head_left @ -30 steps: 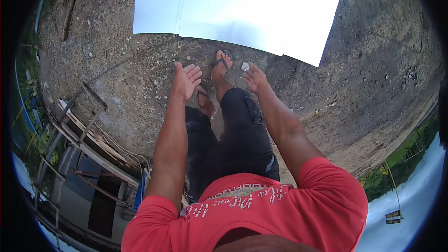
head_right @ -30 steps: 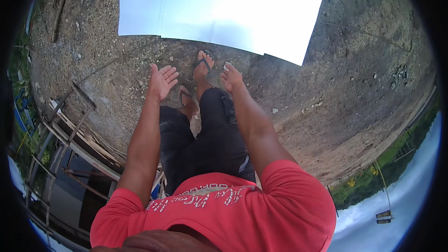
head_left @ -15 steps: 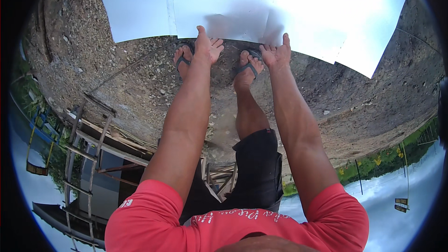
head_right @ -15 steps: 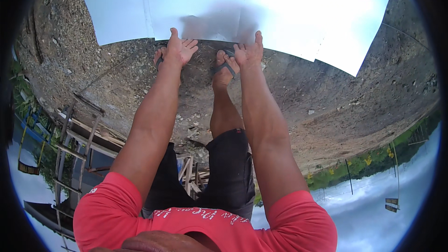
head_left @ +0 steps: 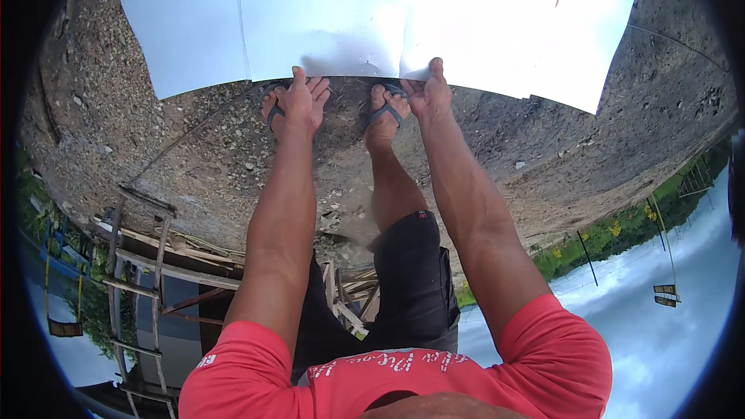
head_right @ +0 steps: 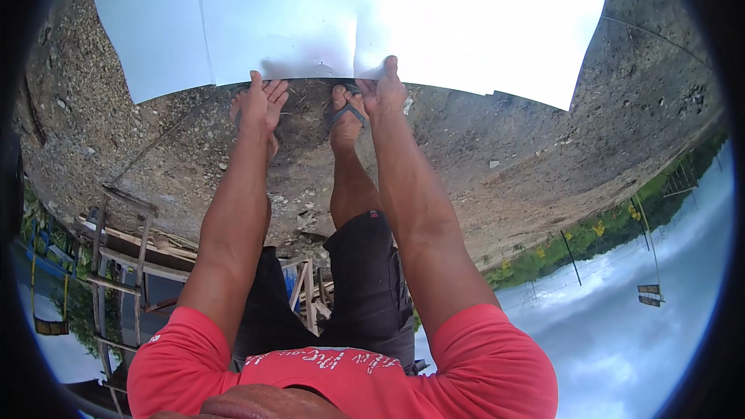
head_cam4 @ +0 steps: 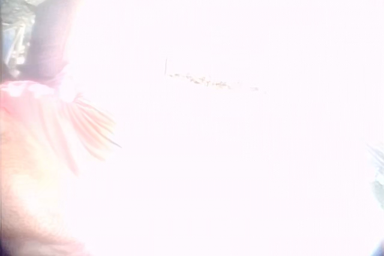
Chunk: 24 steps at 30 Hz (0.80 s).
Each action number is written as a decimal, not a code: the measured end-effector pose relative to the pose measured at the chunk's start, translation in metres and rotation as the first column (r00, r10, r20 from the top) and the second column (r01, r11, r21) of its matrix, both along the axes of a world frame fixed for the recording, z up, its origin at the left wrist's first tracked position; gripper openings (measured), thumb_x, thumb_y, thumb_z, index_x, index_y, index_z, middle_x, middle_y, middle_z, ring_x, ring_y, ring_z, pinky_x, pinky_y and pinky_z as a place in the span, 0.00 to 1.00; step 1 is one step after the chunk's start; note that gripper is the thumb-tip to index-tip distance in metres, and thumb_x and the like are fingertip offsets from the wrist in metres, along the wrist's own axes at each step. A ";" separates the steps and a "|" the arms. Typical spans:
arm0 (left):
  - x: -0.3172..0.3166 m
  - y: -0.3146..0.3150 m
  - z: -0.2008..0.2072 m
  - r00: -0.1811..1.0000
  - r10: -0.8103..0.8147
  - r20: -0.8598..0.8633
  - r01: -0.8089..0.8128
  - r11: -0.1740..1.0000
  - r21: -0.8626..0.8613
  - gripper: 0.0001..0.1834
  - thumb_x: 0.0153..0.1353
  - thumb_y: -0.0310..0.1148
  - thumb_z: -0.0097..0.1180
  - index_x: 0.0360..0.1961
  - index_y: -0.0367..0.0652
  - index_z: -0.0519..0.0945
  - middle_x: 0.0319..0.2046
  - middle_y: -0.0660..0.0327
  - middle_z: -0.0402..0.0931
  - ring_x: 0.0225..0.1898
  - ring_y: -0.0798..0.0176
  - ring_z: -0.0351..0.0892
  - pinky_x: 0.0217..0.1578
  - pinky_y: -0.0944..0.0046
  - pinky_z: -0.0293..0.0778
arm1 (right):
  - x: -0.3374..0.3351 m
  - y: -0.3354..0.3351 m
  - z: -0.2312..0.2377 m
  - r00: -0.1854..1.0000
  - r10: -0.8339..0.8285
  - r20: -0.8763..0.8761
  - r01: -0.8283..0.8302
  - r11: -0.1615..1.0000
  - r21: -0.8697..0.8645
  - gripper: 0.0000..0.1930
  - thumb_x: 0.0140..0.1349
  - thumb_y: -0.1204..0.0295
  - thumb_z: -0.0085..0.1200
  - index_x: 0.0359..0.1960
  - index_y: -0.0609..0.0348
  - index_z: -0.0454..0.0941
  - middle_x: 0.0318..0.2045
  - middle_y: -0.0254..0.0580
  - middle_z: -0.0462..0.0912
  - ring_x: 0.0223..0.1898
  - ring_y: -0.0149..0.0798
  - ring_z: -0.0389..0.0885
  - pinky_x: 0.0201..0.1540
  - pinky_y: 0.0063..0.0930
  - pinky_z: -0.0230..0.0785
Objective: The person rolls and bends a large sheet of silver metal flashing by hand to create a curved profile, secures the shape with wire, and then moves several large wooden boards around a construction site.
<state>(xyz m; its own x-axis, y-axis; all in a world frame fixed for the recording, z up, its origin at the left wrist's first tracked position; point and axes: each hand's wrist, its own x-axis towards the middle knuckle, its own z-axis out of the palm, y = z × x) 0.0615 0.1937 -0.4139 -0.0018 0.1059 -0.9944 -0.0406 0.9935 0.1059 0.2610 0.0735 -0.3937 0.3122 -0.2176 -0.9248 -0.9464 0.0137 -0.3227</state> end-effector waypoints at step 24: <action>0.130 0.249 0.229 -0.258 -0.550 -0.794 0.578 -0.746 0.329 0.13 0.63 0.39 0.51 0.45 0.50 0.82 0.32 0.54 0.81 0.39 0.48 0.79 0.41 0.50 0.73 | 0.093 0.156 0.306 -0.281 0.931 0.231 -0.796 -0.091 -0.599 0.37 0.59 0.57 0.55 0.64 0.67 0.57 0.48 0.53 0.76 0.46 0.57 0.78 0.55 0.57 0.66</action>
<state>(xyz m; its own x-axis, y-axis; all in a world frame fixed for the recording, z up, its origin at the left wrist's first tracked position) 0.1915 0.4423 -0.1852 0.8313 0.2937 -0.4719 0.5029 -0.7589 0.4136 0.3537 0.2291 -0.0877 0.5818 0.6363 -0.5065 0.4280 -0.7691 -0.4747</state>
